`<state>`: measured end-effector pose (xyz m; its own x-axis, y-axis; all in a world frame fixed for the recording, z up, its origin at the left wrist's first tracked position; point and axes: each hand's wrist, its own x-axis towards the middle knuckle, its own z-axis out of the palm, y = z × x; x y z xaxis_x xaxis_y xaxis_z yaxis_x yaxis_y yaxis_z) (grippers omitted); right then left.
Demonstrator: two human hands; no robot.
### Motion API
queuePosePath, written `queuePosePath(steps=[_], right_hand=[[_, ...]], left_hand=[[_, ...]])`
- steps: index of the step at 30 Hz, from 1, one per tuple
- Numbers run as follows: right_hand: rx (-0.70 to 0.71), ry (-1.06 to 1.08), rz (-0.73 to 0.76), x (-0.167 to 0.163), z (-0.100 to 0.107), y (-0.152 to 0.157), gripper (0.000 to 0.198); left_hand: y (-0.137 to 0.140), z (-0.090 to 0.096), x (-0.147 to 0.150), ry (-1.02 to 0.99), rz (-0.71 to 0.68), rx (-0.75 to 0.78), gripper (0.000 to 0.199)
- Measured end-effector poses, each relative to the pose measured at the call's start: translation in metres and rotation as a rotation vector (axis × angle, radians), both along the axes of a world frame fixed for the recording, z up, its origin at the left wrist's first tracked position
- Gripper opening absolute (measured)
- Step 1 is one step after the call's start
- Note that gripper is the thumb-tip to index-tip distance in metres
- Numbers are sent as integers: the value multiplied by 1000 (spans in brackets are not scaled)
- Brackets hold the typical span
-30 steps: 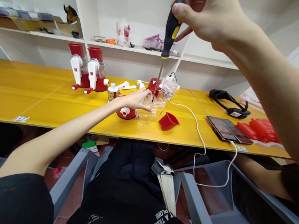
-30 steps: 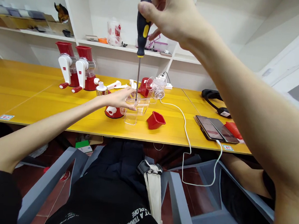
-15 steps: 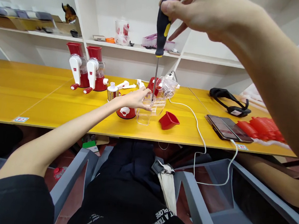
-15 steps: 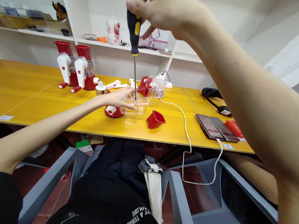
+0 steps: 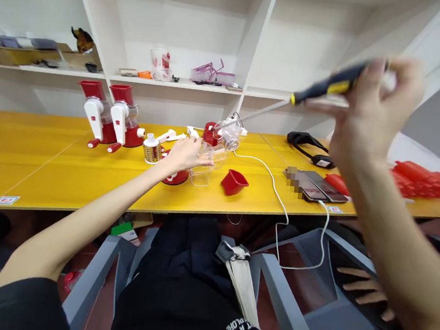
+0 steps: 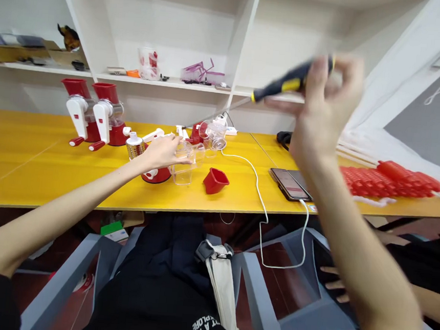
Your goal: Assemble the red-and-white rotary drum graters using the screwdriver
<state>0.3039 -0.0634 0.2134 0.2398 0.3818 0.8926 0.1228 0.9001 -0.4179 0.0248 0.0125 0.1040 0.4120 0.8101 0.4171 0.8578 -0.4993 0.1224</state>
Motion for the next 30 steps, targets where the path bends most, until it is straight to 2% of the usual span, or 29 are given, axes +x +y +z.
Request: queuePosePath(steps=[2,3,6,8,9,12,14,16,18,21,24,25,27,30], right_hand=[[-96,227,-48,19,-48,-21,7],[-199,308,-57,27,-72,-32,9],[-395,491,-156,39,-135,-62,14],[-473,597,-203,41,-167,-75,17],[-524,642,-200,42,-180,-79,18],[-660,691,-130,42,-207,-83,23],[-702,708,-80,43,-215,-83,25],[-696,736,-63,41,-215,-83,24],[-627,756,-128,36,-208,-87,19],[-499,714,-318,26,-193,-96,11],[-428,682,-452,25,-181,-99,13],[-368,684,-492,27,-178,-99,19],[-160,684,-587,33,-174,-94,33],[202,600,-762,37,-171,-85,28]], left_hand=[[-9,3,0,-63,-17,56,84],[-18,3,0,-116,-31,85,83],[-61,-16,5,-290,-48,153,63],[-90,-41,17,-317,-87,54,50],[-100,-56,26,-301,-113,-45,52],[-102,-91,61,-309,-51,-269,75],[-84,-103,83,-370,-5,-308,88],[-61,-105,97,-432,14,-333,96],[-41,-104,103,-463,-15,-373,97],[-22,-102,99,-455,-113,-399,85],[-10,-103,95,-378,-255,-299,69],[-7,-104,95,-356,-300,-250,66],[0,-105,99,-348,-389,-170,64],[10,-109,107,-393,-511,-96,64]])
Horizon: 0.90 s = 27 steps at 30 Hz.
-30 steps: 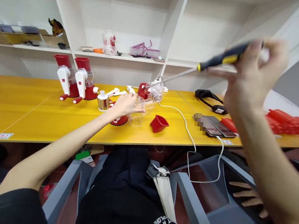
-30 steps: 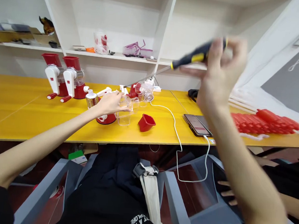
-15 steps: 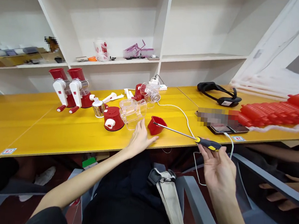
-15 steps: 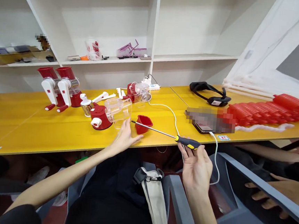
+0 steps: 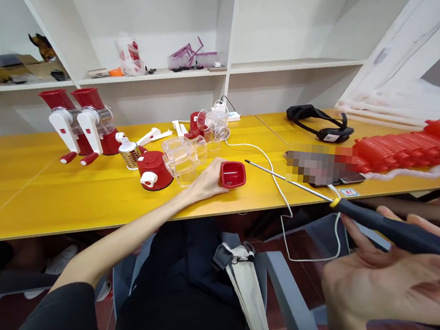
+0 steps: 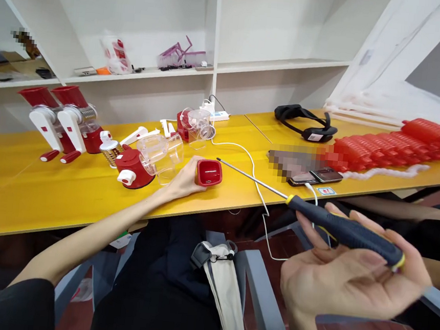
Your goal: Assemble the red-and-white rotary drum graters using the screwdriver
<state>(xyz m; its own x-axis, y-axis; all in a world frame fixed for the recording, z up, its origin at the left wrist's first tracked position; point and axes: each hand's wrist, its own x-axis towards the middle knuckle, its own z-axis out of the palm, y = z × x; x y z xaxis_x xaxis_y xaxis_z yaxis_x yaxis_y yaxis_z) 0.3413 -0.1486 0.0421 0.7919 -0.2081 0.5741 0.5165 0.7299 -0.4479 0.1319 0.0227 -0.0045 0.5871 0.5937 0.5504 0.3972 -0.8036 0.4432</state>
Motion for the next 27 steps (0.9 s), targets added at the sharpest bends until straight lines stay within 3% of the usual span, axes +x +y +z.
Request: queuePosePath(steps=[3,6,11,22,27], right_hand=[[123,-202,-163,-2,0,5,22],[165,-397,-218,-6,-8,3,26],[-103,-614,-37,-4,-32,-5,39],[-165,-696,203,-10,-40,-4,41],[-177,-710,183,-8,-39,-5,38]], left_hand=[[5,-3,4,-73,-34,68,62],[5,-6,4,-120,-20,152,61],[6,-7,4,-108,-27,265,60],[5,-6,4,-21,-36,348,56],[5,-6,4,-10,-32,344,56]])
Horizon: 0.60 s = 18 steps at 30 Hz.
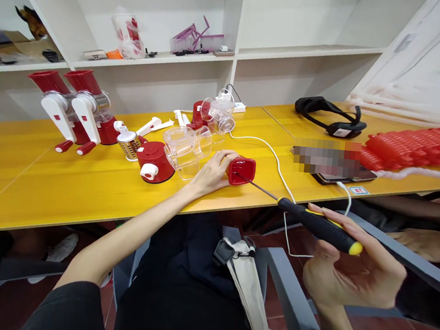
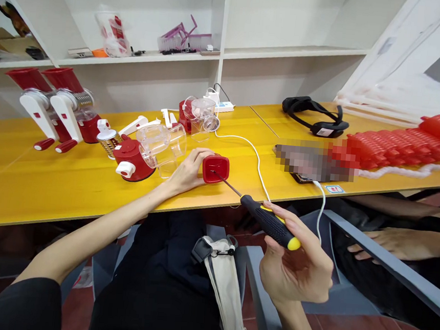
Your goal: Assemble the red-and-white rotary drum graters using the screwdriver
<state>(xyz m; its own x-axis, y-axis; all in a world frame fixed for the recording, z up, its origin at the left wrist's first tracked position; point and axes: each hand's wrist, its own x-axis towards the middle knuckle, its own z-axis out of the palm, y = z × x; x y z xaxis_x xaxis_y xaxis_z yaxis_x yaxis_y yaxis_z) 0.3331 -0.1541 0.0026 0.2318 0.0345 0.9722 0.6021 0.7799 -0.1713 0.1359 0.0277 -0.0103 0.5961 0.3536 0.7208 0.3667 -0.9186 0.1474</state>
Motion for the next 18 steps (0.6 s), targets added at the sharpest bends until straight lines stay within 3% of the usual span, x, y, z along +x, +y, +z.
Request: queuePosePath(steps=[5,14,18], right_hand=[[96,38,-73,2,4,2,38],[108,251,-97,-7,8,6,31],[5,334,-71,-13,10,3,32]], left_hand=[[1,-1,0,-18,16,-26,57],[1,0,0,-27,16,-117,57],[1,0,-1,1,35,-165,61]])
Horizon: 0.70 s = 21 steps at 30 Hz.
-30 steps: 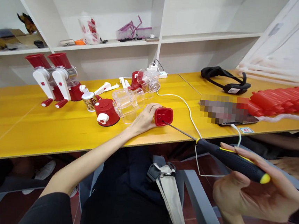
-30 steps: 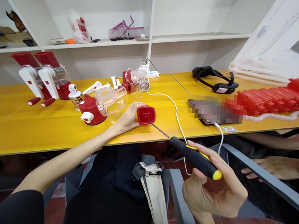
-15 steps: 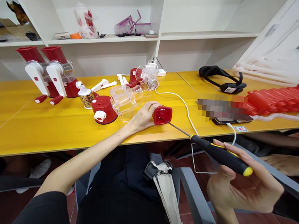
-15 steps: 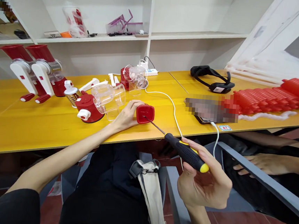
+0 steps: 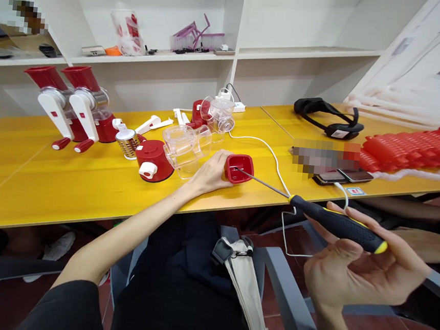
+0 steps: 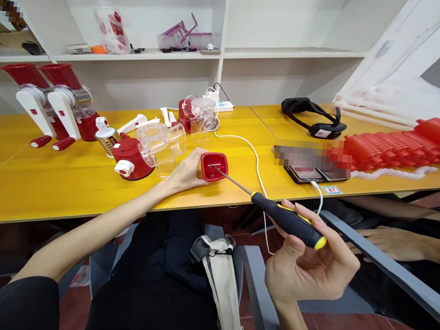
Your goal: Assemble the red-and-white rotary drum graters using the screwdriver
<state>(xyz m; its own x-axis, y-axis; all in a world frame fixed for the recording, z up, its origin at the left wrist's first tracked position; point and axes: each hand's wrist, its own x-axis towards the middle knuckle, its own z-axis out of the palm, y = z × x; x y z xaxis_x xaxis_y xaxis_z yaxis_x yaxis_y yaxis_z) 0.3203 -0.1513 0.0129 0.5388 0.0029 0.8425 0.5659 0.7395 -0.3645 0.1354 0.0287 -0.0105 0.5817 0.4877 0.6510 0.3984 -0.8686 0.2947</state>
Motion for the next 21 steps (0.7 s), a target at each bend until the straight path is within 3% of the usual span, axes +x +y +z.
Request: queuePosePath(steps=[14,21], right_hand=[[-81,356,62,-1,2,3,45],[-51,407,70,3,2,4,41]], left_hand=[[-3,2,-1,2,8,-372,81],[2,-1,-2,-4,-6,-394,86]])
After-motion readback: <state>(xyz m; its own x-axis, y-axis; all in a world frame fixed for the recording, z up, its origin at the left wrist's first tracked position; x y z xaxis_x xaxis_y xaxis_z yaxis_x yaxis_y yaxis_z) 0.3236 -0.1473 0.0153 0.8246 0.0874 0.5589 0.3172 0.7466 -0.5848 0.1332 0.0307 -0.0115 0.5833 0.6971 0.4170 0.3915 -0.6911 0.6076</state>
